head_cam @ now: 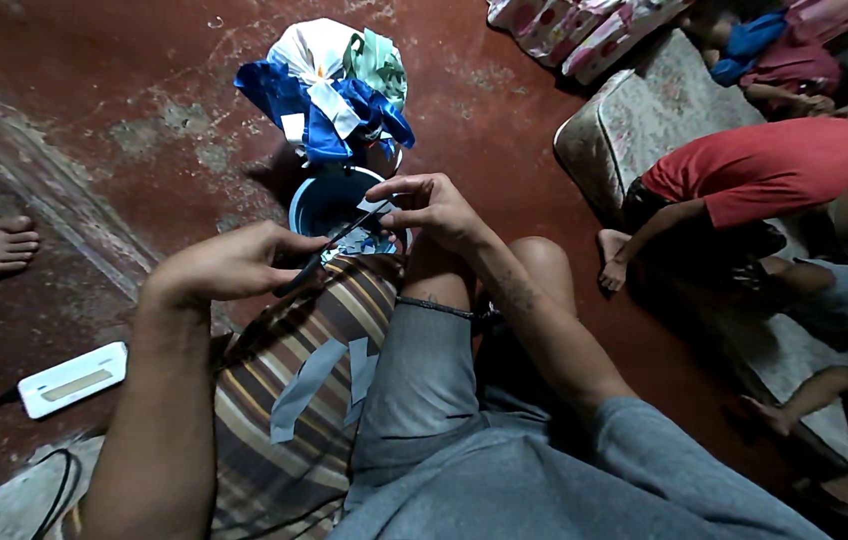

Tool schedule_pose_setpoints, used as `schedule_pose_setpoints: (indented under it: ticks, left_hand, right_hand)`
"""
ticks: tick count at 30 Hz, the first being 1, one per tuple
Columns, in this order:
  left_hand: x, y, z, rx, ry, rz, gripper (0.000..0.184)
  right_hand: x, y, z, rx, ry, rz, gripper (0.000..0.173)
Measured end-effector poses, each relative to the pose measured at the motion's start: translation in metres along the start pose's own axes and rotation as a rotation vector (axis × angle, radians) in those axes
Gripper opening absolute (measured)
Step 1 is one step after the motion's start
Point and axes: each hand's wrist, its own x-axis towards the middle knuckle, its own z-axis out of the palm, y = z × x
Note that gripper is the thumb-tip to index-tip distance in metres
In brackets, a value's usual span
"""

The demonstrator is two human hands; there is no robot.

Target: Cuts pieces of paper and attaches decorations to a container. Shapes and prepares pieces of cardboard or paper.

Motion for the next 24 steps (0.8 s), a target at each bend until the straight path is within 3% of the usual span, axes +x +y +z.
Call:
schedule_pose_setpoints:
  ticks: [24]
  left_hand:
    - [0.009, -0.001, 0.008, -0.090, -0.045, 0.142, 0.048]
  right_hand:
    - [-0.001, 0.004, -0.005, 0.182, -0.088, 0.001, 0.037]
